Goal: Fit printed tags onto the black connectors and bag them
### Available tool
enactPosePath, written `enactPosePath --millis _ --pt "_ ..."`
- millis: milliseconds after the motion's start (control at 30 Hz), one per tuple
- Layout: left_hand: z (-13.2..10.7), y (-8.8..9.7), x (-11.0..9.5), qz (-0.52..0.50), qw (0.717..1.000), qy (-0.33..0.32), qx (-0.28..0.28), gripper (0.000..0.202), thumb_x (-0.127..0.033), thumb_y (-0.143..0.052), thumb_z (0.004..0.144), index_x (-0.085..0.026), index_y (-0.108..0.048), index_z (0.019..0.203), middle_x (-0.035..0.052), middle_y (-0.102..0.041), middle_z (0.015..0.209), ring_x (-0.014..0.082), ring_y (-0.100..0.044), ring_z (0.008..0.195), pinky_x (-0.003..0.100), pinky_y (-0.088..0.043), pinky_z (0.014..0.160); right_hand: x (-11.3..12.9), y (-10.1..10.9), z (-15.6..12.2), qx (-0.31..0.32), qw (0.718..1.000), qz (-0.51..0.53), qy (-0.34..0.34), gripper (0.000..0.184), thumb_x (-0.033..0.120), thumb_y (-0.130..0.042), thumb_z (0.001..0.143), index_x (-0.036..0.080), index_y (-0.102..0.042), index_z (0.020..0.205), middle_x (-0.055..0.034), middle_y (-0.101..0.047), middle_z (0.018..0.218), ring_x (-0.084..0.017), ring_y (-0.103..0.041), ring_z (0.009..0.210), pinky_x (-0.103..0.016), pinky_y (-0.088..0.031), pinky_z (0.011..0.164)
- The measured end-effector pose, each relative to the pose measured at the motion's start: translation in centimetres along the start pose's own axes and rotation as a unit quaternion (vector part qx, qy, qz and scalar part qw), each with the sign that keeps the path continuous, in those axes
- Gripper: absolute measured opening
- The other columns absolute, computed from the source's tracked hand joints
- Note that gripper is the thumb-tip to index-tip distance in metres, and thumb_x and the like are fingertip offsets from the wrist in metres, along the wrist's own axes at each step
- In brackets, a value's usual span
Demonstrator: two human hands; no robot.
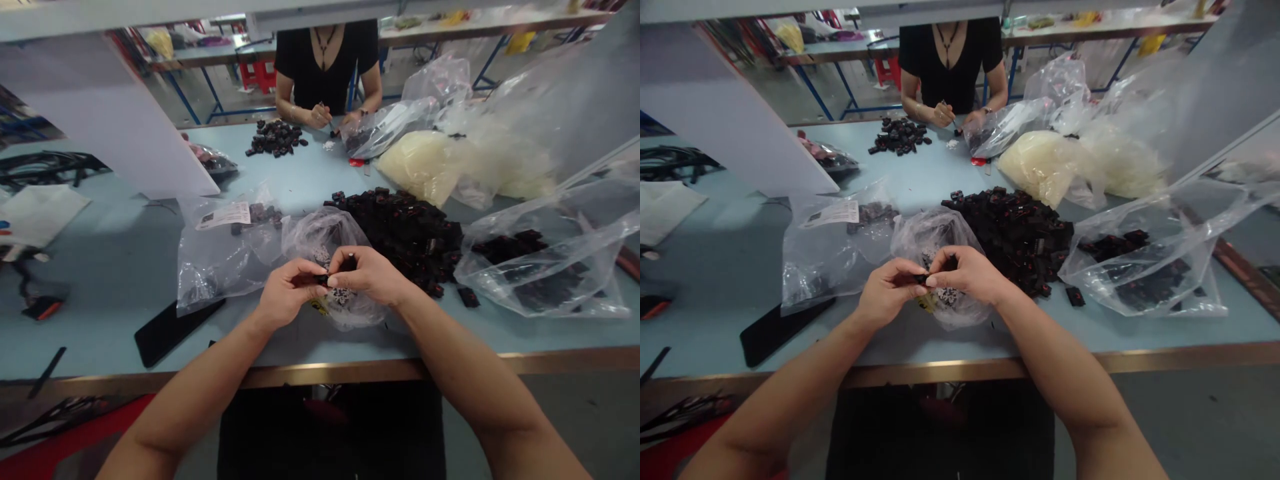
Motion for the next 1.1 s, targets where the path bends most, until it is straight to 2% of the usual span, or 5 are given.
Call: enactPosePath --millis 200,367,467,833,1100 --pt "0.6 0.4 0.3 -0.108 0.993 0.021 -0.030 0.044 -0.035 -0.100 0.067 -0.019 -0.071 0.097 0.0004 -0.077 0.085 0.0182 -0.078 0.076 0.032 -0.067 0.075 1.9 1.9 -0.1 -0.074 0.969 -0.221 0.081 0.015 0.033 -0.074 0.089 0.019 -0.073 0.089 -0.0024 -0.072 0.083 -0.018 -0.065 0.080 -0.030 -0.047 0.076" --pt "0.9 1.1 -0.4 -0.161 0.985 0.011 -0.062 0.044 -0.031 -0.100 0.067 -0.019 -0.069 0.096 -0.0021 -0.073 0.085 0.0169 -0.078 0.072 0.029 -0.067 0.068 -0.4 -0.5 0.3 0.040 0.814 -0.579 0.007 0.018 0.020 -0.071 0.093 0.017 -0.075 0.110 -0.0121 -0.074 0.114 -0.023 -0.069 0.092 -0.029 -0.044 0.073" --pt "1.0 0.8 -0.3 -0.160 0.986 0.018 -0.048 0.043 -0.031 -0.099 0.069 -0.019 -0.069 0.097 -0.0018 -0.073 0.085 0.0167 -0.078 0.072 0.029 -0.067 0.067 -1.3 -1.6 0.3 0.085 0.773 -0.629 -0.007 0.016 0.020 -0.061 0.102 0.017 -0.075 0.108 -0.0118 -0.074 0.114 -0.023 -0.070 0.092 -0.029 -0.040 0.069" --pt "0.7 0.0 -0.3 -0.152 0.988 0.028 -0.013 0.046 -0.033 -0.098 0.070 -0.019 -0.067 0.101 0.0003 -0.076 0.085 0.0199 -0.079 0.076 0.030 -0.066 0.066 -1.4 -2.1 0.1 0.096 0.777 -0.621 0.022 0.018 0.020 -0.062 0.101 0.017 -0.074 0.114 -0.0127 -0.075 0.113 -0.023 -0.069 0.087 -0.030 -0.035 0.064" --pt "0.6 -0.1 -0.2 -0.149 0.988 0.030 0.003 0.043 -0.032 -0.097 0.073 -0.019 -0.068 0.102 0.0005 -0.076 0.086 0.0202 -0.079 0.078 0.030 -0.066 0.066 0.0 0.3 0.4 0.018 0.881 -0.465 0.084 0.018 0.010 -0.061 0.092 0.016 -0.076 0.099 -0.0081 -0.075 0.093 -0.020 -0.066 0.084 -0.028 -0.043 0.074"
Point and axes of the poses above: each hand's wrist, its own z-axis towards the middle knuckle, its own y-axis out of the back of the hand, x = y × z, the point moved 9 cm from there along z, towards the middle knuckle
